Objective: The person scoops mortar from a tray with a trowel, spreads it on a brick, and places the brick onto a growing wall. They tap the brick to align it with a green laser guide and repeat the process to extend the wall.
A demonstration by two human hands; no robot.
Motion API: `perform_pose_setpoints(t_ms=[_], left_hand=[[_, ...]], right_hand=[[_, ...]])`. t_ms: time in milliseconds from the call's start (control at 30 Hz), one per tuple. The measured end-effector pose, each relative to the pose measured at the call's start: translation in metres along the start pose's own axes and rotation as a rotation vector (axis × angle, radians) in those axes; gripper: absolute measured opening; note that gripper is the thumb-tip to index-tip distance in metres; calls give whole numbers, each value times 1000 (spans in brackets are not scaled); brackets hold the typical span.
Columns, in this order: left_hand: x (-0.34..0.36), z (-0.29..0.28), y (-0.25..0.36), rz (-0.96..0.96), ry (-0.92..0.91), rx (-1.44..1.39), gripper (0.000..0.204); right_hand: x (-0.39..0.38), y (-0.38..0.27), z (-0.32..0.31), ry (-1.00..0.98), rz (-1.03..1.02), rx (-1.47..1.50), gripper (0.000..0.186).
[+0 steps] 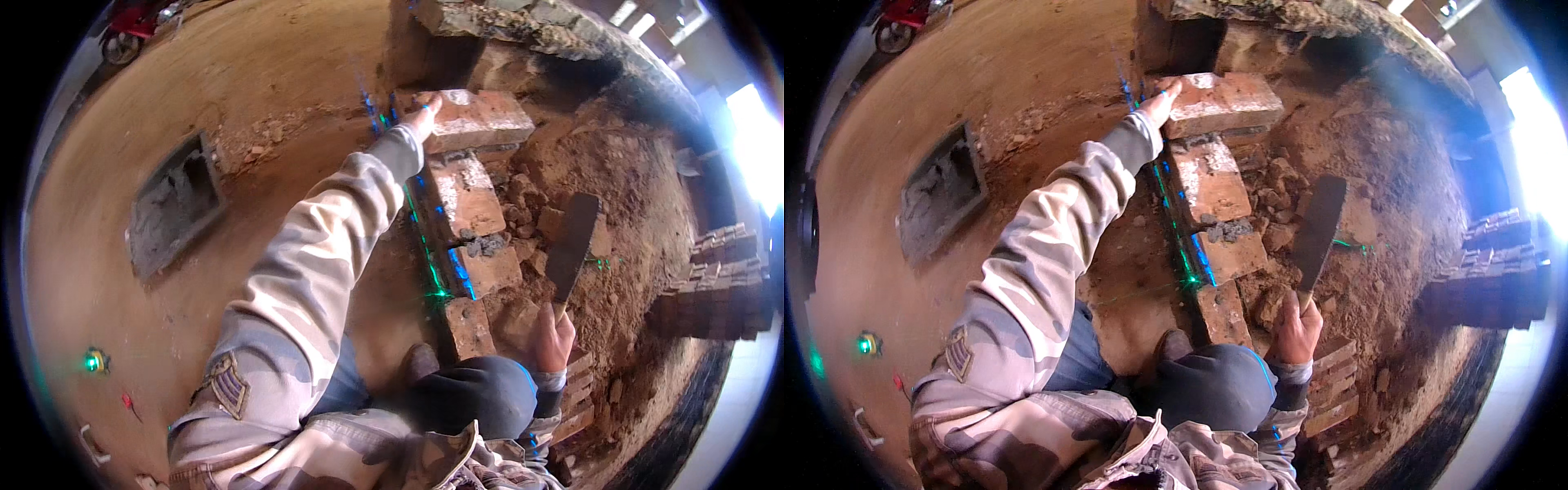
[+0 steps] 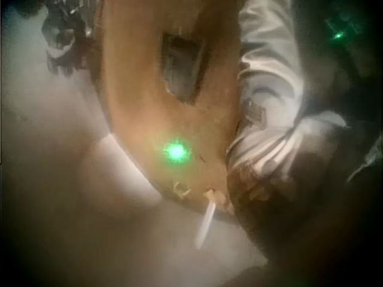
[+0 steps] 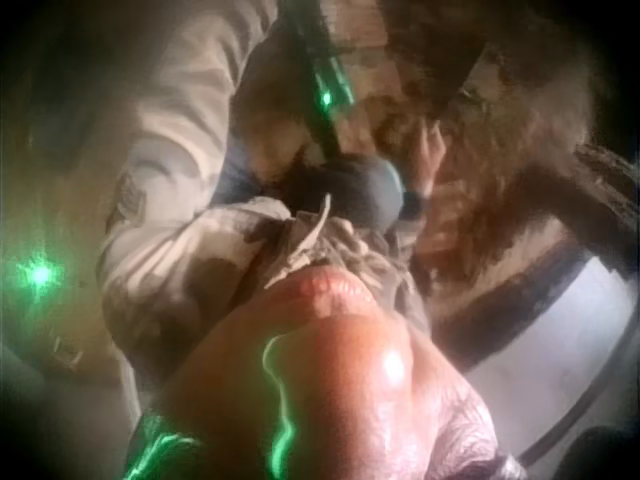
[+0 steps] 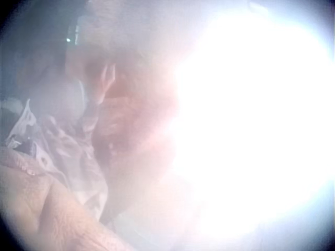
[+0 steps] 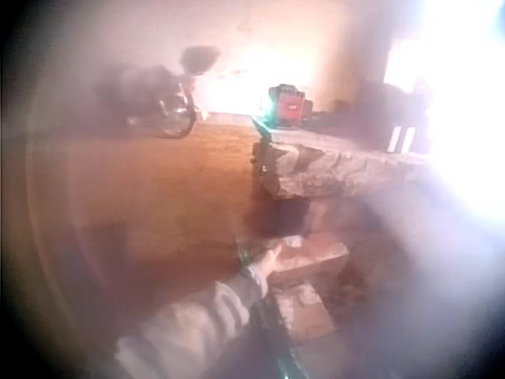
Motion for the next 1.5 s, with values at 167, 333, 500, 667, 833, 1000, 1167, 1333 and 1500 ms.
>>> perform_pose_setpoints(t_ms=[167, 333, 500, 667, 833, 1000, 1167, 1333, 1500], left_hand=[[12, -19, 15, 47, 241, -120, 90], [-15, 21, -3, -58, 115, 64, 94], [2, 8, -14, -66, 56, 202, 105], [-96, 9, 16, -287, 157, 357, 132], [-156, -9, 22, -219, 323, 334, 148], [-167, -4, -5, -248, 280, 473, 148], [-155, -24, 22, -22, 569, 203, 128], [-121, -9, 14, -191, 472, 518, 115], [-94, 2, 0, -143, 358, 555, 104]], right_hand=[[9, -4, -2, -42, 18, -64, 25], [20, -39, -10, -13, 50, -158, 29], [52, -93, 37, -101, -161, -231, 24], [43, -131, 74, -199, -102, 62, 17], [45, -115, 102, -295, -46, -263, 18], [56, -136, 111, -321, -165, -390, 19], [55, -167, 139, -376, -276, -404, 18], [47, -152, 154, -387, -271, -482, 19], [64, -152, 143, -378, -456, -629, 23]])
Point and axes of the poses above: each hand's wrist, its own x-axis towards the middle knuckle, its own z-axis out of the palm, y = z × x, the point moved 9 cm from there along x, towards the middle knuckle, and after that the axes turned 11 degrees about y, right-handed, at the moved point
